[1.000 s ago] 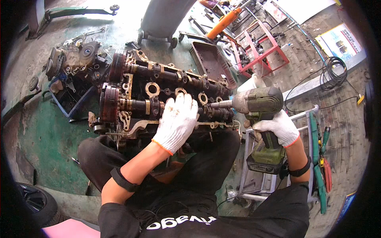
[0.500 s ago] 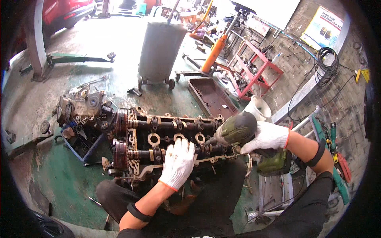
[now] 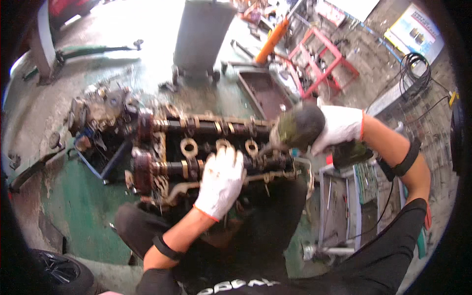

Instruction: The person uses a cordless impact wrench to tighten bolts on an engine cylinder head resting on their lap. They repeatedly position the tool, tighten fasteners, and remove the tool to move to the next bolt across the head surface.

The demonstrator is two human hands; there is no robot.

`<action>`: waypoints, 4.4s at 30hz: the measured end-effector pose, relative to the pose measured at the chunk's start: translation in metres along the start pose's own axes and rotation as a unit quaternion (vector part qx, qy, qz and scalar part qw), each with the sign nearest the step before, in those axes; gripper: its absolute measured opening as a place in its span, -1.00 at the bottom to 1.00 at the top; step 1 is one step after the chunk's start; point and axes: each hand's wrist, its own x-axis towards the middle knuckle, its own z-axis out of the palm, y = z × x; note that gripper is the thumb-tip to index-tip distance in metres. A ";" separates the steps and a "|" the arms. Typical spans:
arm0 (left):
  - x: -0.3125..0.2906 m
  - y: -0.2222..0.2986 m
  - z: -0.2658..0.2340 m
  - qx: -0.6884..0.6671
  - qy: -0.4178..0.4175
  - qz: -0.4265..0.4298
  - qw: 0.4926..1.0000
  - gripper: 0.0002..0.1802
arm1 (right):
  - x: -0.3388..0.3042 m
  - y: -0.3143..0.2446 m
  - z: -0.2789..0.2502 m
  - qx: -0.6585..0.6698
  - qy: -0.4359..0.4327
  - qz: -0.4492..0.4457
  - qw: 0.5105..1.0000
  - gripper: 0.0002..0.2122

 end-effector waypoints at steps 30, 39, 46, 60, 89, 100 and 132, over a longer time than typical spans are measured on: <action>-0.001 -0.059 -0.033 0.111 0.024 -0.108 0.988 -0.72 | -0.021 0.000 0.034 0.029 0.156 0.071 0.985 -0.64; 0.003 -0.057 -0.033 0.152 -0.007 -0.104 0.983 -0.68 | -0.017 0.010 0.027 0.111 0.113 0.145 0.977 -0.70; 0.002 -0.056 -0.033 0.149 -0.001 -0.107 0.983 -0.67 | -0.010 0.003 0.023 0.084 0.086 0.157 0.980 -0.61; 0.000 -0.056 -0.033 0.161 0.004 -0.098 0.982 -0.69 | -0.013 0.013 0.023 0.133 0.067 -0.053 0.987 -0.43; -0.101 0.051 0.064 -0.073 -0.241 0.135 0.958 -0.73 | -0.111 0.189 0.391 0.635 -0.035 -0.056 0.770 -0.38; -0.291 -0.064 0.297 -0.034 -0.670 -0.233 0.704 -0.50 | -0.079 0.230 0.412 0.779 0.000 -0.028 0.626 -0.22; -0.070 0.070 0.392 -0.244 -0.443 -0.383 0.773 -0.54 | -0.102 0.198 0.420 0.815 0.063 0.139 0.559 -0.23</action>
